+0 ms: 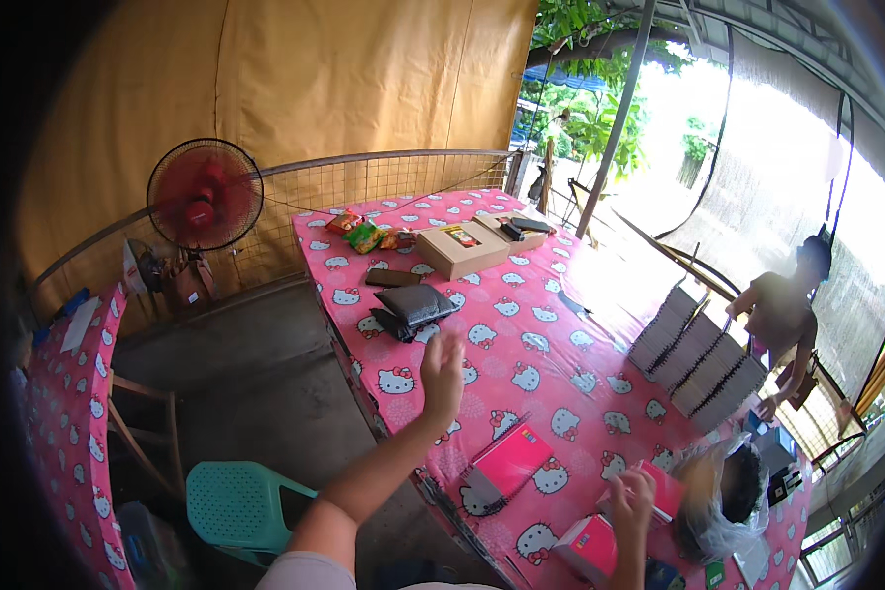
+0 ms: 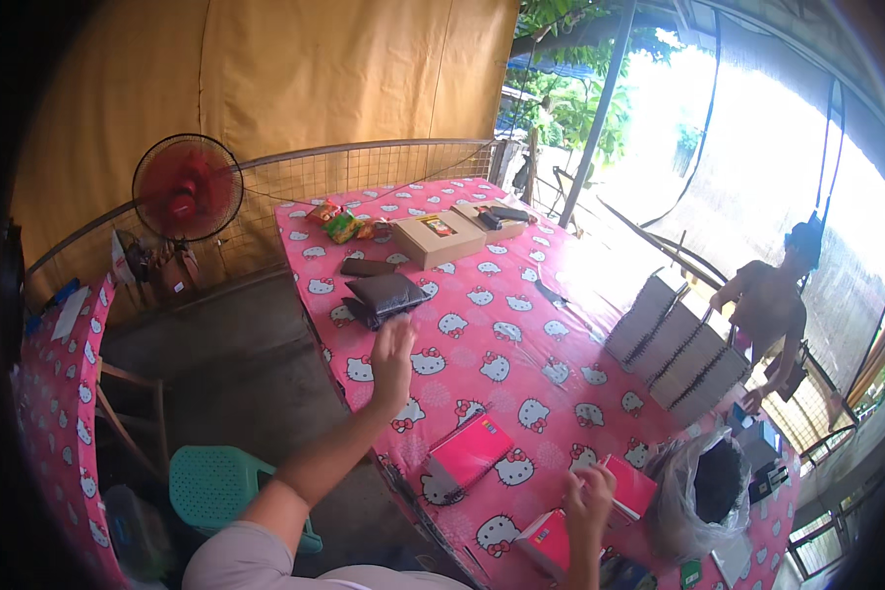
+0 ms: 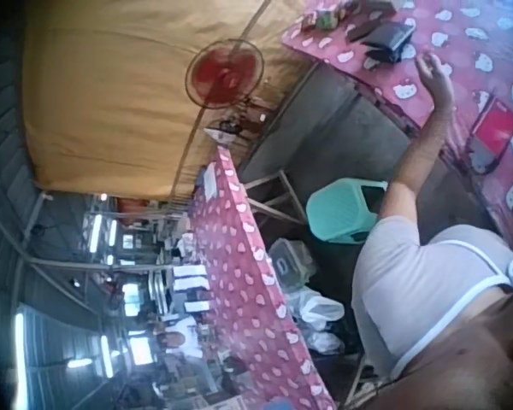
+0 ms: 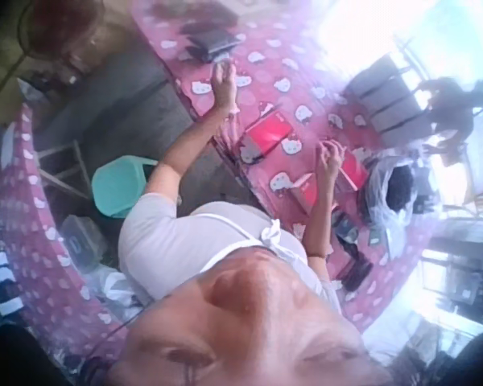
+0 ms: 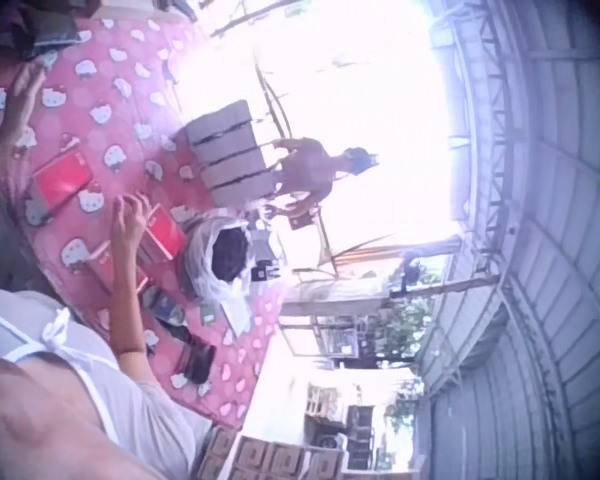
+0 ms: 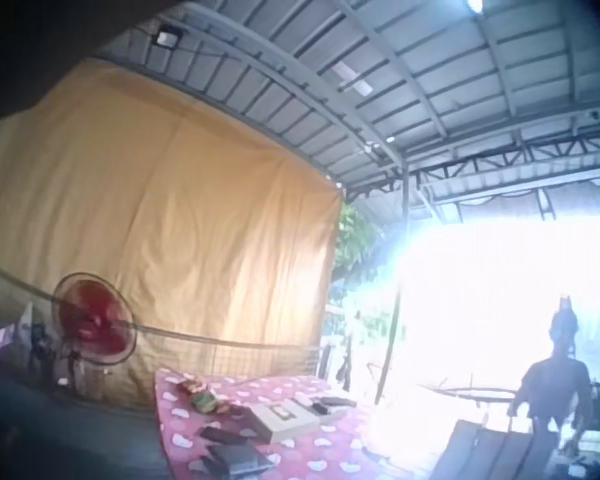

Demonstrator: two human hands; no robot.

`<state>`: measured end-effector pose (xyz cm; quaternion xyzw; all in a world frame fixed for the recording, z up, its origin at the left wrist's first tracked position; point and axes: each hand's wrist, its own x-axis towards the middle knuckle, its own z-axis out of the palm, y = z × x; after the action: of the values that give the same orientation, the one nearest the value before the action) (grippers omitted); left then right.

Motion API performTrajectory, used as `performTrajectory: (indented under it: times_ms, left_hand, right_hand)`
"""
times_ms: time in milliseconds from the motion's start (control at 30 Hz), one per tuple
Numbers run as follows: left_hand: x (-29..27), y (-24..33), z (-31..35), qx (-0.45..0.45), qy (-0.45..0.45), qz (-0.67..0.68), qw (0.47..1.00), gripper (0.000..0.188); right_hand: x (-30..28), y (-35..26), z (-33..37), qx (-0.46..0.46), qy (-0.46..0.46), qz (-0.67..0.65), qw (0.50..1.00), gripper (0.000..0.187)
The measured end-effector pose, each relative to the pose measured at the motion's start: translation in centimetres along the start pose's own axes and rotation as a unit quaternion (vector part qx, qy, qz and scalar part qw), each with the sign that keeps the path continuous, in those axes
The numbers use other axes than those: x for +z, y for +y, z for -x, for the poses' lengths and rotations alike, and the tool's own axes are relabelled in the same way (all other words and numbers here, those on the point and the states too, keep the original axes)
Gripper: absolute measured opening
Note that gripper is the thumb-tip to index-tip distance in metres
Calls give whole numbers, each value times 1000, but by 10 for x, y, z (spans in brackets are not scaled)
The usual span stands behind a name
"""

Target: The person binds spiral notepads by hand, inserting a metal coil through the punched holes of the paper and covers and then using a tool to trim the ends.

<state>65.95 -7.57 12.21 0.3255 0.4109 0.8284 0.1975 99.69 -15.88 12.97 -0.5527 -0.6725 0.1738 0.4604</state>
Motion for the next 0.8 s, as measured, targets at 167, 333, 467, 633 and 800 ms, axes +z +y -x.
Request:
performTrajectory:
  times_ms: [167, 333, 467, 633, 800]
  left_hand:
    - [86, 145, -38, 10, -280, 49, 959, 44]
    - [167, 232, -47, -13, -391, 34, 920, 72]
    - [193, 225, -23, -5, -400, 26, 916, 78]
    - [154, 97, 67, -163, -489, -4, 857, 67]
    - [82, 36, 168, -438, -486, -179, 735, 93]
  right_hand:
    - [-81, 102, 46, 13, -12, 168, 986, 25]
    - [-112, 180, 84, 221, -111, -30, 968, 38]
    - [-93, 232, 112, 341, -129, -86, 927, 42]
    - [-47, 202, 94, 339, -192, -153, 908, 44]
    - [-26, 163, 79, 312, -238, -200, 898, 46]
